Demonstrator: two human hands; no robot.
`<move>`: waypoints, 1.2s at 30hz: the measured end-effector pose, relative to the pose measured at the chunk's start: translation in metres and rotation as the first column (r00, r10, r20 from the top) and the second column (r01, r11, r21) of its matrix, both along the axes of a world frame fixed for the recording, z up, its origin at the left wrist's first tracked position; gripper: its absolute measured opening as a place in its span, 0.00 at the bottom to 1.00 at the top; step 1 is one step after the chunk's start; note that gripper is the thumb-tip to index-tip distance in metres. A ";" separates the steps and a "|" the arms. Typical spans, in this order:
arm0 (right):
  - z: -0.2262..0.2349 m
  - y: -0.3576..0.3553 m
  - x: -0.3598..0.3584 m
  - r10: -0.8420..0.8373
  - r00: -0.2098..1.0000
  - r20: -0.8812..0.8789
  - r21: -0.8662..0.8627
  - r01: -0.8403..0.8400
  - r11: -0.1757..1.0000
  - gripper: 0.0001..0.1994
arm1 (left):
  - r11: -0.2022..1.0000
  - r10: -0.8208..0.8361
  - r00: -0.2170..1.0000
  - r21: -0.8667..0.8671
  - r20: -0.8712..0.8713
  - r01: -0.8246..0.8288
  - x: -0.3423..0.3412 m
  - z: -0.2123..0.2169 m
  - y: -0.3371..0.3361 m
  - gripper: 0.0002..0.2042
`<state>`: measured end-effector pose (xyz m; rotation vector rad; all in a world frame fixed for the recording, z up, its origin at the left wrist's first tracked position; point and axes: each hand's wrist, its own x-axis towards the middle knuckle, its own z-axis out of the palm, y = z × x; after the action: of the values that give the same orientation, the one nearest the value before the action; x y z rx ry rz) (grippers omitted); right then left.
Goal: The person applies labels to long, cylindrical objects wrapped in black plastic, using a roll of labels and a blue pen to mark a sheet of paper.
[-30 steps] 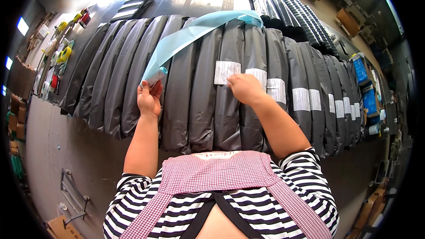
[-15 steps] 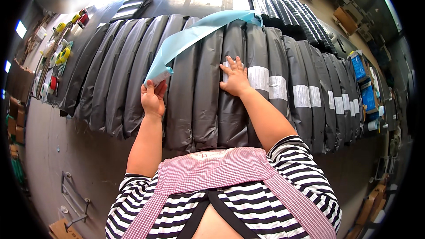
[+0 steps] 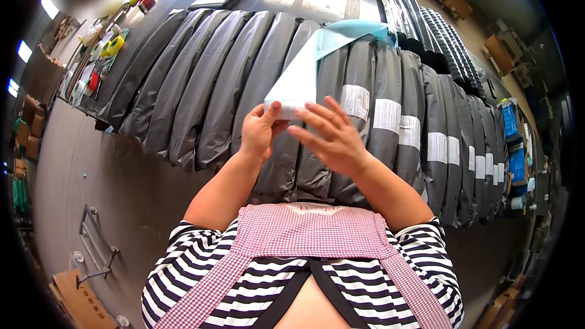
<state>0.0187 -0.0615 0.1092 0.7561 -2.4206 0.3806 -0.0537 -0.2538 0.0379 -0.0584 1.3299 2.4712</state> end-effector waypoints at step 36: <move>0.004 -0.048 0.040 0.242 0.920 0.308 -0.874 0.173 0.454 0.13 | 0.981 -0.179 0.761 -0.174 -0.624 0.089 0.049 0.043 -0.028 0.08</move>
<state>0.0591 -0.1100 0.1128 0.2135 -2.0305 1.8237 -0.0051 -0.2821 0.0811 0.8990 1.6759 2.3516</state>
